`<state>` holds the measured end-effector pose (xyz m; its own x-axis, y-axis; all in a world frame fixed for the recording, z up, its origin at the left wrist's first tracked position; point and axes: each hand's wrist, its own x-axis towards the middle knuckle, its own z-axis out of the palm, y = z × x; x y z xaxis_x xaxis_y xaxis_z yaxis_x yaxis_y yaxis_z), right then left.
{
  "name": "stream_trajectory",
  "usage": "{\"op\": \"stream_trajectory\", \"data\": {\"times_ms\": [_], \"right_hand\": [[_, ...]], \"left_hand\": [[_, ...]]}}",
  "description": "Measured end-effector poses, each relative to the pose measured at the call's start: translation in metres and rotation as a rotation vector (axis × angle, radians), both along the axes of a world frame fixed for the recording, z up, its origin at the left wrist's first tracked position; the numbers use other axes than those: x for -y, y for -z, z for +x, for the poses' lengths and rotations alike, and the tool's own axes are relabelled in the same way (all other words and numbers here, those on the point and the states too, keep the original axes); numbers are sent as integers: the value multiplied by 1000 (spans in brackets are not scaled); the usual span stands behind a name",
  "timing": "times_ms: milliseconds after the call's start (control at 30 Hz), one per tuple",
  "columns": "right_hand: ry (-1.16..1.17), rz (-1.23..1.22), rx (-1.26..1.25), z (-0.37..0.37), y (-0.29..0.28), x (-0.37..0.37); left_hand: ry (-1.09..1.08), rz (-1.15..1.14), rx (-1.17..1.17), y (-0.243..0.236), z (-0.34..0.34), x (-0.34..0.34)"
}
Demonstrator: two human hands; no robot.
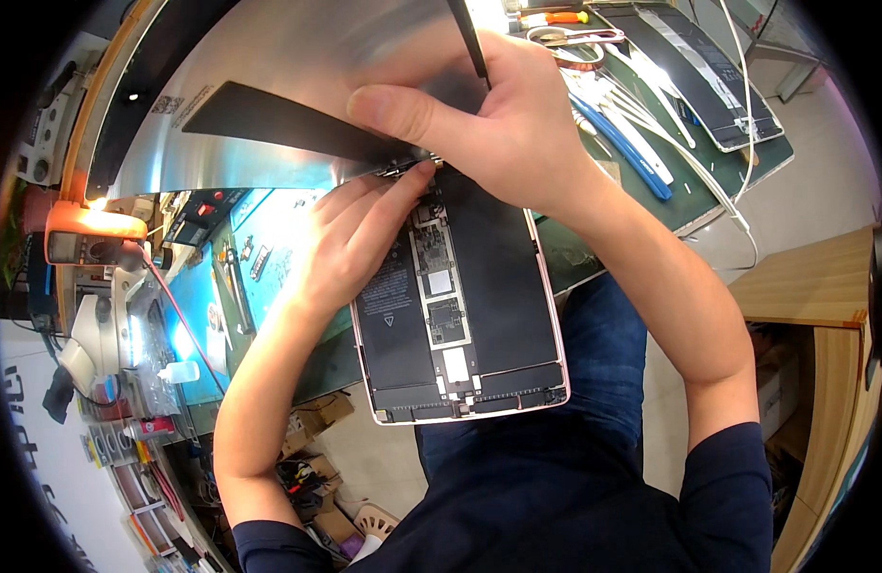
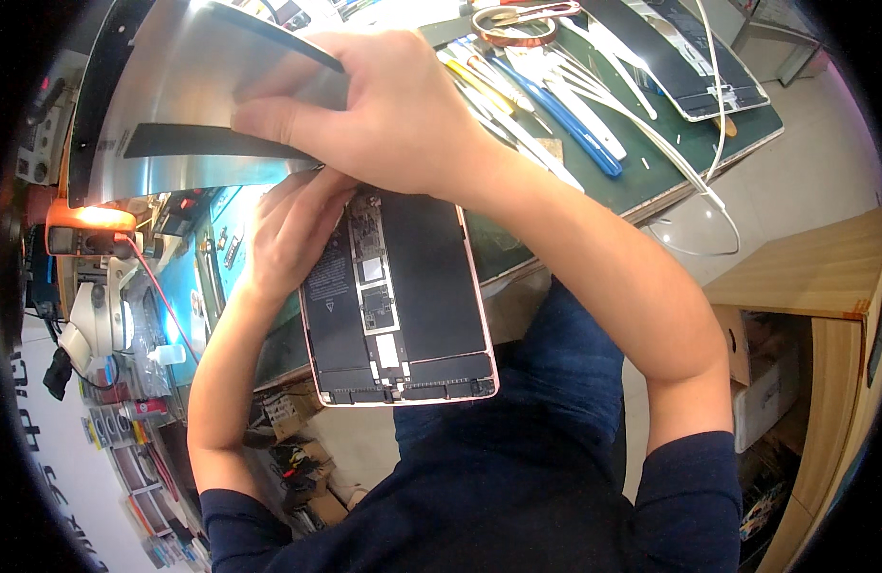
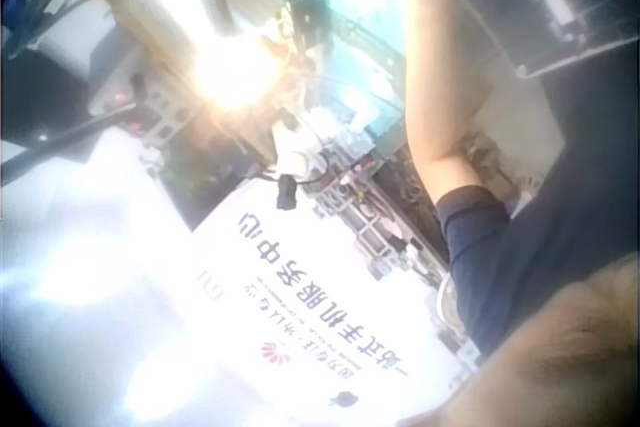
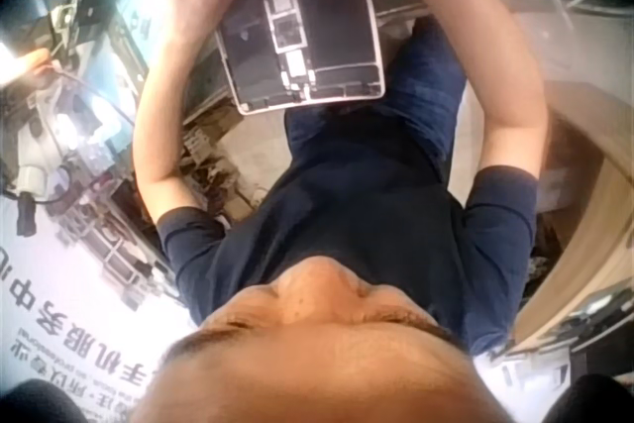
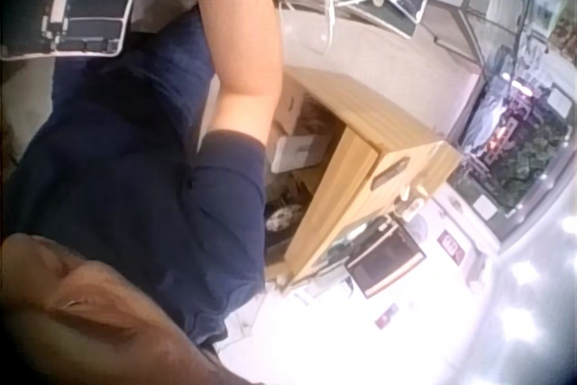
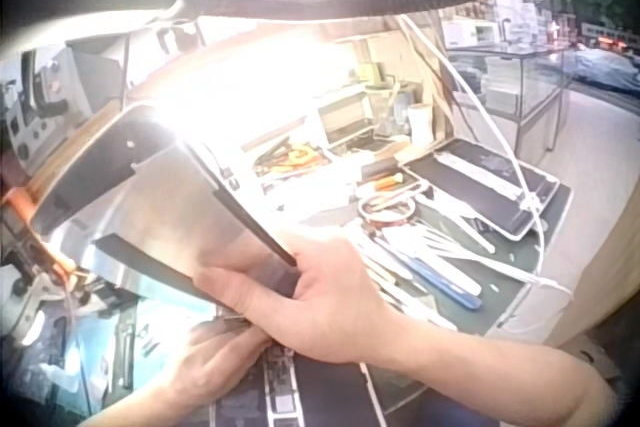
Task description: The person uses a screwdriver to remove screws from a tablet's internal frame, then detaches the display assembly and sets it aside. They continue to unscrew and remove internal components, then reattach the display and align it with the tablet body.
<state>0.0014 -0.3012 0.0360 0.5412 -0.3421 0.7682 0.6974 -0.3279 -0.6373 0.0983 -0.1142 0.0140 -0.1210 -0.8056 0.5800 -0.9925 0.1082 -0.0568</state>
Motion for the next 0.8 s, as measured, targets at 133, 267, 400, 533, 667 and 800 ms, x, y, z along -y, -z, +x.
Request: {"op": "stream_trajectory", "data": {"times_ms": [133,267,400,533,667,800], "right_hand": [[28,-24,-31,-2,2,0],[52,-64,-40,-9,1,-2],[52,-75,-23,-7,1,1],[37,-50,-35,-7,1,1],[39,-55,-25,-5,1,1],[29,-38,-23,-7,1,0]], "left_hand": [[-17,36,23,-3,0,-2],[-10,27,64,-2,2,-4],[14,19,92,-2,4,-2],[9,63,86,-5,2,-3],[-2,67,59,-3,2,-4],[-4,73,31,-3,2,-4]]}}
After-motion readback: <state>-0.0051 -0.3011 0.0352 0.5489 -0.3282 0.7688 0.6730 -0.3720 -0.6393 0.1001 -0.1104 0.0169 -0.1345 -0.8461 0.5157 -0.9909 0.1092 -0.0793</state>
